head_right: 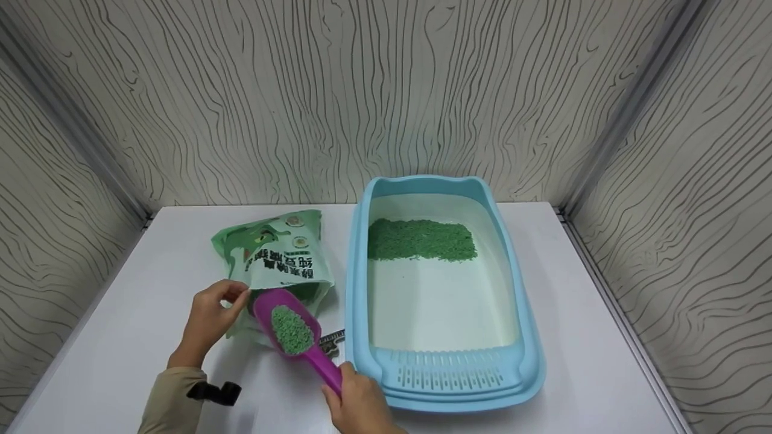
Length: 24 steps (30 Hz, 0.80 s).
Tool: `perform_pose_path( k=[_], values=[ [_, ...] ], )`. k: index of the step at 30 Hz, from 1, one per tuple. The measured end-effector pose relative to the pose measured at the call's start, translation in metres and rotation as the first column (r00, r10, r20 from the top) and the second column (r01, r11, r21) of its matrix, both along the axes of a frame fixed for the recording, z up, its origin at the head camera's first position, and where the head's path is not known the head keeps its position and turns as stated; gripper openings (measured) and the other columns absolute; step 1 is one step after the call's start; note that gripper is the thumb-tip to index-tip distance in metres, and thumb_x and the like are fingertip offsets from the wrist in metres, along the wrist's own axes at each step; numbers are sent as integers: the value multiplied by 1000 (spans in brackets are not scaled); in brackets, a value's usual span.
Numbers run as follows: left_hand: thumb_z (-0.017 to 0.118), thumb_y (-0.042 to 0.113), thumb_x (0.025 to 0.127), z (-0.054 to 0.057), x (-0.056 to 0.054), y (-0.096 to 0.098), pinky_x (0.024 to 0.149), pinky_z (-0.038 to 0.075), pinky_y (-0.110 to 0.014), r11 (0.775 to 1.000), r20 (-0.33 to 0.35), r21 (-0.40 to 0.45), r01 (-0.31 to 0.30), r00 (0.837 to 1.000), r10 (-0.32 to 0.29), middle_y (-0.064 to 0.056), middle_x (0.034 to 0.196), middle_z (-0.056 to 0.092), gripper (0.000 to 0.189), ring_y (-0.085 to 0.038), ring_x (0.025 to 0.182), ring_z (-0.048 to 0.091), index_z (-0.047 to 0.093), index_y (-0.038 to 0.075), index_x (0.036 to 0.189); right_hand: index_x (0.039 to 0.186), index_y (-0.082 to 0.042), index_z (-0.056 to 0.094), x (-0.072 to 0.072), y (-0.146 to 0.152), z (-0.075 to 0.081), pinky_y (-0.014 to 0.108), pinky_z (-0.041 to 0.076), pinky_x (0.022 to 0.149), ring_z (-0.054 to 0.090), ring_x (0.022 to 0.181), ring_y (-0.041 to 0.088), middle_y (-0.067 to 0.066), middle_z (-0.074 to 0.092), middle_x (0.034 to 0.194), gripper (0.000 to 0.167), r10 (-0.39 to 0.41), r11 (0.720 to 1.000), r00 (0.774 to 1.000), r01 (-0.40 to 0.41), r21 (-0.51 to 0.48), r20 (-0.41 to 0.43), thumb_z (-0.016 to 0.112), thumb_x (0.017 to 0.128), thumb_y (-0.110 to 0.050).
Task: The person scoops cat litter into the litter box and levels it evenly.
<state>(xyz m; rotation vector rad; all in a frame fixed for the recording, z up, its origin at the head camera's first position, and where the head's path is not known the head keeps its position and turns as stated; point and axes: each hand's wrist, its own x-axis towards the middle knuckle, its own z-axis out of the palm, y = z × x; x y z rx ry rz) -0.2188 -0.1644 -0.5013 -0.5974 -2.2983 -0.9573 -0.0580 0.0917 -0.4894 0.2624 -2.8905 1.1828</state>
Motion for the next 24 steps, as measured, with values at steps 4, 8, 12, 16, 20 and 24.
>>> perform_pose_path(
  k=[4,8,12,16,20,24],
  values=[
    [72,-2,79,1,0,0,60,56,-28,1000,19,-12,-5,1000,5,-8,75,70,9,-17,64,65,66,2,84,98,0,57,2,4,6,12,36,51,39,56,-2,-2,53,66,28,4,1000,1000,-4,6,3,66,90,-26],
    [72,-2,79,2,0,1,60,57,-29,1000,38,-21,-8,999,9,-8,76,69,9,-17,65,65,66,3,84,100,0,57,4,10,14,12,36,51,38,57,-3,-2,53,66,29,-1,1000,1000,1,2,-4,66,90,-26],
    [71,-2,79,2,0,1,60,56,-29,1000,47,-18,-8,999,9,-8,75,69,8,-17,65,64,66,3,83,100,0,57,6,17,21,13,36,50,38,56,-4,-3,52,66,28,-3,1000,1000,3,-24,11,65,91,-25],
    [71,-2,80,1,0,1,61,56,-30,1000,56,-15,-10,998,11,-7,76,69,8,-16,66,64,66,3,84,100,0,58,6,21,27,12,36,49,38,56,-4,-3,50,65,28,-15,999,1000,15,-29,26,65,91,-25],
    [71,-2,80,1,0,1,62,57,-29,1000,74,-11,-17,997,17,-7,76,70,7,-16,66,65,67,2,84,102,0,58,5,25,31,13,36,50,40,57,-2,-2,51,67,30,-26,999,998,28,-22,62,65,91,-27],
    [71,-1,80,2,1,2,62,57,-29,1000,77,-10,-23,997,24,-7,76,70,6,-16,66,65,67,2,83,103,0,58,4,29,34,13,37,51,42,58,-1,-1,53,69,31,-32,999,997,34,-29,73,65,91,-27]
  ],
)
